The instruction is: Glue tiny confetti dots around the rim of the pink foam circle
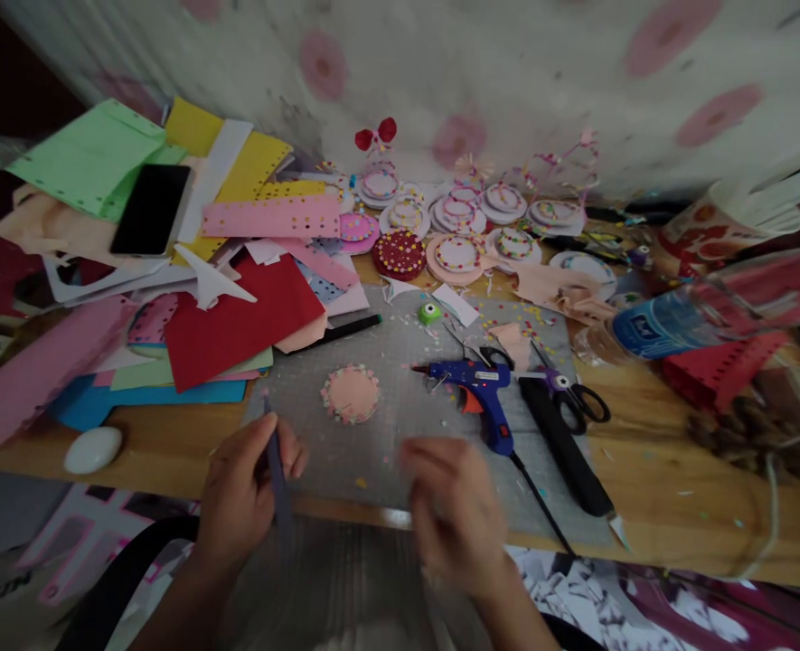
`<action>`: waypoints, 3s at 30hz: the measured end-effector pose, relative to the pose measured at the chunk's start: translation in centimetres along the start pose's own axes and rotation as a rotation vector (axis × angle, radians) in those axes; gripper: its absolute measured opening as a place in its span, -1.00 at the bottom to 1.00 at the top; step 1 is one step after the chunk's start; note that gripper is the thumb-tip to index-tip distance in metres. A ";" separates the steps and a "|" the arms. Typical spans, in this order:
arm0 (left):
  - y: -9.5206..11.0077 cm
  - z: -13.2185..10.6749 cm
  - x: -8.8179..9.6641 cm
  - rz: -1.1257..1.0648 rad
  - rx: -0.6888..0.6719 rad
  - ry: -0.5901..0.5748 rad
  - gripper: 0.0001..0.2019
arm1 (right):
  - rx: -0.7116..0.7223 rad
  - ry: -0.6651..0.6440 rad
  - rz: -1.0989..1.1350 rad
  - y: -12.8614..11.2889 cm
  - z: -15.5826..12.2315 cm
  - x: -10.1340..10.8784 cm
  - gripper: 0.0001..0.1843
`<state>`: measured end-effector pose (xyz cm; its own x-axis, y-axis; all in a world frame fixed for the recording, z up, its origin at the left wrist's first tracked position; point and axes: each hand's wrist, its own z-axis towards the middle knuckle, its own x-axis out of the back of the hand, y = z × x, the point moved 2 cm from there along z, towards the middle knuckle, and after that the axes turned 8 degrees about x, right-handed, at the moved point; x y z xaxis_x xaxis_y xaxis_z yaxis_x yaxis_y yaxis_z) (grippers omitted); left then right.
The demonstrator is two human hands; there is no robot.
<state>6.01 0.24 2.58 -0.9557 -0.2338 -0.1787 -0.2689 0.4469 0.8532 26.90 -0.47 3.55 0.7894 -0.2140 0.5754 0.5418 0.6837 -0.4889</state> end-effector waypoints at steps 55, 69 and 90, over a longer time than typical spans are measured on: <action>2.7 -1.6 -2.3 0.648 -0.378 -0.474 -0.61 | -0.618 0.228 0.157 0.2 1.2 2.1 -0.62; 2.9 -1.5 -2.4 0.658 -0.438 -0.438 -0.61 | -0.615 0.207 0.144 0.5 0.9 2.2 -0.64; 2.8 -1.4 -2.2 0.654 -0.429 -0.443 -0.61 | -0.581 0.199 0.130 0.5 1.1 2.2 -0.65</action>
<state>7.51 0.76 6.01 -0.8846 0.3480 0.3104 0.3284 -0.0077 0.9445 28.64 0.15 5.27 0.8676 -0.3186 0.3818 0.4624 0.2343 -0.8552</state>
